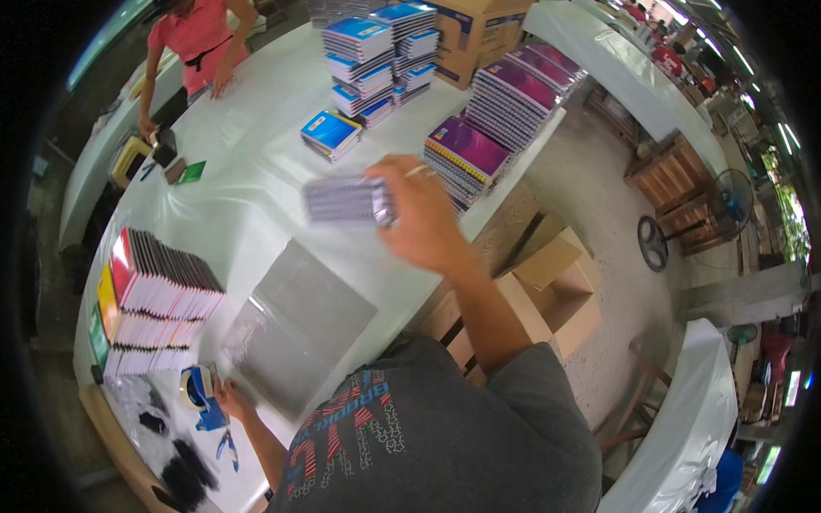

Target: The person packs spiral notebooks into plastic sleeves by hand, secures the sleeves with adhesive tape from a dispenser, and places the finished items into a cardboard box.

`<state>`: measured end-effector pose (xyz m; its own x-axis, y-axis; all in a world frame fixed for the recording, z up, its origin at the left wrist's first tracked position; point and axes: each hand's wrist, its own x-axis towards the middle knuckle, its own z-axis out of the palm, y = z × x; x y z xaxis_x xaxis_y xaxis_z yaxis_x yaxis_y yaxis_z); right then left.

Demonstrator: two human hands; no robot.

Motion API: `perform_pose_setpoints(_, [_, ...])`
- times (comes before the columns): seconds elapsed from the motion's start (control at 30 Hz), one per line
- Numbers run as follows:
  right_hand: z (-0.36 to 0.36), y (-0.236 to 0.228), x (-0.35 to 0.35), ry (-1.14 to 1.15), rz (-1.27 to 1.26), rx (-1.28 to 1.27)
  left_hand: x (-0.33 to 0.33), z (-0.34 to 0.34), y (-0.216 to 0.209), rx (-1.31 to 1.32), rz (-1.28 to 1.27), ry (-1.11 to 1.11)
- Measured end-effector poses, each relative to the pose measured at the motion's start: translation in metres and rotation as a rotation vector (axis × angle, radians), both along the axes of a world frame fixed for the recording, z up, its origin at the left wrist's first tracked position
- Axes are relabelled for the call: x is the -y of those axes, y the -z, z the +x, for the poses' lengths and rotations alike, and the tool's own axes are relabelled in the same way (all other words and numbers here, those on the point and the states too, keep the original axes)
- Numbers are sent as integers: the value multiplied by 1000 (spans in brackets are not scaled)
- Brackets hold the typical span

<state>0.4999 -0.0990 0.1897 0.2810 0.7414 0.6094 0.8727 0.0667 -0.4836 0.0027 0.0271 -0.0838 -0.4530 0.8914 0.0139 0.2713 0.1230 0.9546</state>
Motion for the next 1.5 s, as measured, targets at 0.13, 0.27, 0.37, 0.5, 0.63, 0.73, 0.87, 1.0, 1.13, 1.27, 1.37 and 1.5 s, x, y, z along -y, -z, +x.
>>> perform_pose_setpoints(0.13, [76, 26, 32, 357, 191, 112, 1, 11, -4, -224, 5, -10])
perform_pose_setpoints(0.27, [128, 70, 48, 361, 117, 59, 10, 23, -15, -271, 44, -5])
perform_pose_setpoints(0.37, [121, 78, 44, 365, 81, 60, 14, 15, -16, -302, 13, 19])
perform_pose_setpoints(0.5, [65, 80, -10, 293, 393, 240, 15, 8, -7, -182, 92, 18])
perform_pose_setpoints(0.63, [54, 145, -144, 126, 156, -600, 13, 6, -5, -51, 74, 36])
perform_pose_setpoints(0.73, [110, 190, -240, 367, -169, -802, 22, 4, -11, -271, 74, -61])
perform_pose_setpoints(0.87, [202, 245, -283, 456, -275, -629, -8, 104, -45, -263, 238, 67])
perform_pose_setpoints(1.0, [168, 246, -301, 245, -465, -559, -41, 205, -111, 30, -141, 396])
perform_pose_setpoints(1.13, [188, 249, -307, 143, -480, -759, -131, 315, -104, 218, -272, 842])
perform_pose_setpoints(1.27, [162, 239, -315, 123, -575, -633, -205, 391, -78, 289, -395, 922])
perform_pose_setpoints(1.37, [165, 249, -308, -69, -793, -798, -224, 439, -49, 406, -429, 956])
perform_pose_setpoints(1.5, [104, 239, -290, -233, -780, -924, -213, 426, -45, 442, -347, 982])
